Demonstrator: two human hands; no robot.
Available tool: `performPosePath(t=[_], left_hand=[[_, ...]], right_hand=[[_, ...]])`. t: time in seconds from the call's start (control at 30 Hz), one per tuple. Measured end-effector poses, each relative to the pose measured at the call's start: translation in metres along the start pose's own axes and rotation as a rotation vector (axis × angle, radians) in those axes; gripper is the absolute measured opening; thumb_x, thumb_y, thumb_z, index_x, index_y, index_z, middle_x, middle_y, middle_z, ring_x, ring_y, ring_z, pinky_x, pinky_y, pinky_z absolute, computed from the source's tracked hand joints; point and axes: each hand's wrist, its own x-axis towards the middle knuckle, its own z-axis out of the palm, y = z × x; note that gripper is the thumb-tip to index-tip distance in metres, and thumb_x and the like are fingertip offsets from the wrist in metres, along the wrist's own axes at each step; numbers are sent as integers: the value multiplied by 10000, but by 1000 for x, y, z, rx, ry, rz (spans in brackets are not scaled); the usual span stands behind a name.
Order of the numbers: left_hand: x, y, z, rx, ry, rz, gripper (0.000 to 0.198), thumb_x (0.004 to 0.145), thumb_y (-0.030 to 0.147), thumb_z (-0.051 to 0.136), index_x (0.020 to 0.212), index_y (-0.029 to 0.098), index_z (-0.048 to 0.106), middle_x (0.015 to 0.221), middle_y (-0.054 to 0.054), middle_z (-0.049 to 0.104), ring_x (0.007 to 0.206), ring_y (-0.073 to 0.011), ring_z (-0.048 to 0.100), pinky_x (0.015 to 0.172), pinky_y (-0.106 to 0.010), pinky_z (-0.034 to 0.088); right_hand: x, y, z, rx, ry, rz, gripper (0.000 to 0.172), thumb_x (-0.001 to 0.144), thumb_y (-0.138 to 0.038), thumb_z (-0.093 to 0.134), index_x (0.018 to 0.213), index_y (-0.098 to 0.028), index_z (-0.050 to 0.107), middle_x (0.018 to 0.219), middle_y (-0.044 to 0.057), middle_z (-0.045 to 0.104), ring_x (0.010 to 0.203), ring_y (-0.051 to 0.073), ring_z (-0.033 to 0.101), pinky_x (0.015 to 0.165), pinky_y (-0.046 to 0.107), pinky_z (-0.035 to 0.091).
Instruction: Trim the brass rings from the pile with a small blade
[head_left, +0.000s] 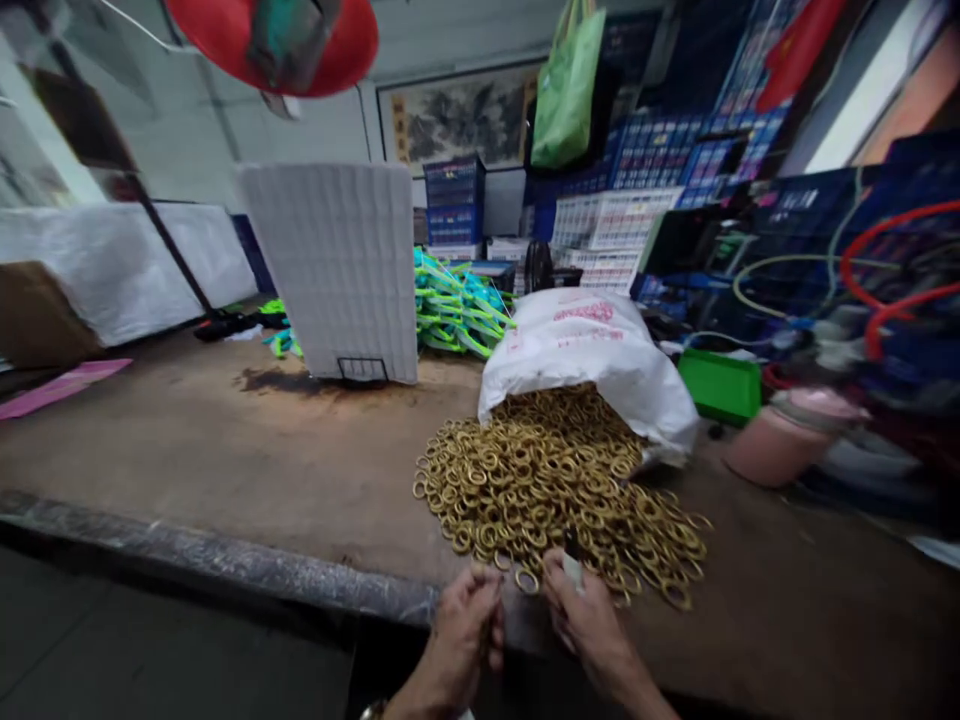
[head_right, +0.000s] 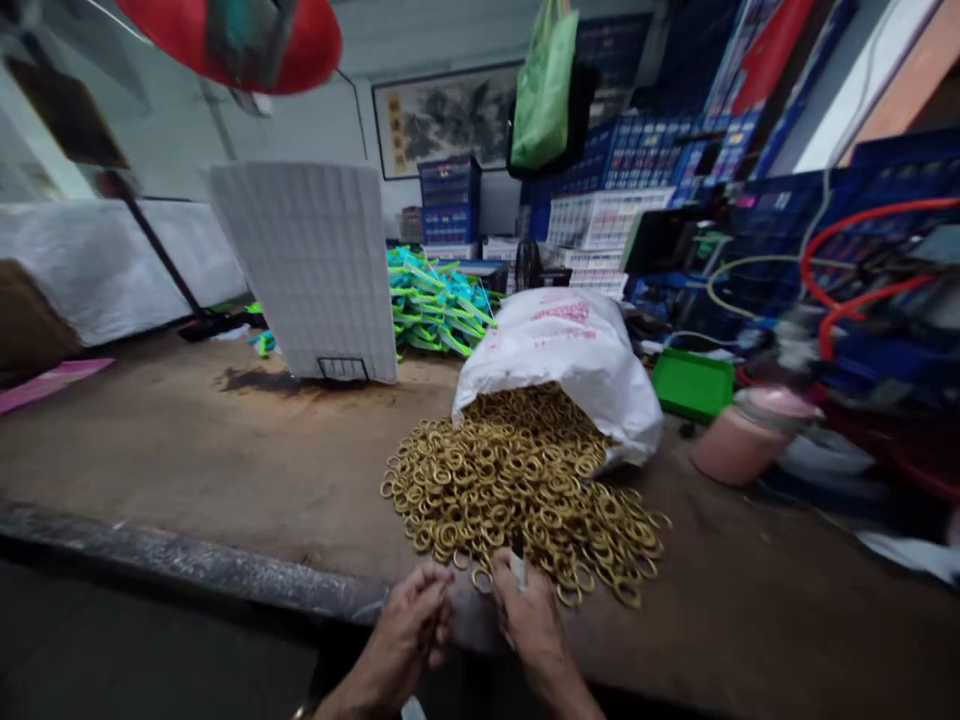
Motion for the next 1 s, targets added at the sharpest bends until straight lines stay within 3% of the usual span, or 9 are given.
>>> performPosePath(t=[0.07,0.17,0.43,0.53,0.6,0.7,0.77,0.87,1.0], left_hand=[[-2,3,5,40,-18,11,460,659,511,644,959,193,499,521,74,443,399,-51,349,362,-162,232],[-5,6,8,79,-53,30,483,689,508,616,1016,180,479,500,91,410,391,-42,296,358,-153,216],[-15,10,12,101,69,14,381,627,486,673,723,169,485,457,102,361,387,-27,234,388,-168,181],[-16,12,12,129,94,29,370,634,480,662,656,176,451,455,103,339,397,-33,224,408,-176,194],[-17,14,11,196,118,64,350,648,464,648,630,179,445,464,95,338,413,-45,244,425,-184,218],[-18,15,7,379,171,214,285,679,386,628,588,170,467,519,63,390,485,-72,329,489,-197,282],[-18,14,5,495,168,311,237,711,330,597,583,167,483,559,42,426,542,-91,376,538,-205,311],[-19,11,3,589,129,362,214,745,304,558,593,172,484,561,37,432,551,-99,387,549,-212,319],[-20,12,5,490,98,279,257,735,363,576,606,169,467,555,47,430,531,-85,380,522,-199,318]], right_hand=[[-11,-13,11,241,-122,127,438,665,-631,558,716,-226,399,442,-129,274,319,27,194,306,149,206],[-24,-21,20,450,-239,216,457,634,-596,629,764,-221,402,462,-138,282,337,12,155,308,129,175],[-32,-9,28,682,-394,311,410,652,-465,688,780,-225,382,481,-141,310,336,5,124,303,123,183],[-32,-7,31,599,-384,294,400,671,-506,645,791,-228,384,488,-138,323,337,12,126,303,134,179],[-32,-7,29,425,-298,223,370,705,-538,582,796,-223,412,480,-132,316,336,24,157,309,150,188],[-29,-10,23,27,-84,-13,308,758,-498,520,799,-193,506,509,-80,417,409,67,352,390,188,313],[-29,-13,19,-185,-16,-176,267,790,-431,491,846,-180,560,644,-15,552,574,114,494,533,219,403],[-29,-17,18,-319,-90,-307,237,821,-381,433,845,-193,575,775,19,607,705,145,541,656,244,423],[-31,-15,24,-255,-77,-244,270,815,-417,442,702,-186,527,620,-14,520,590,122,477,565,223,399]])
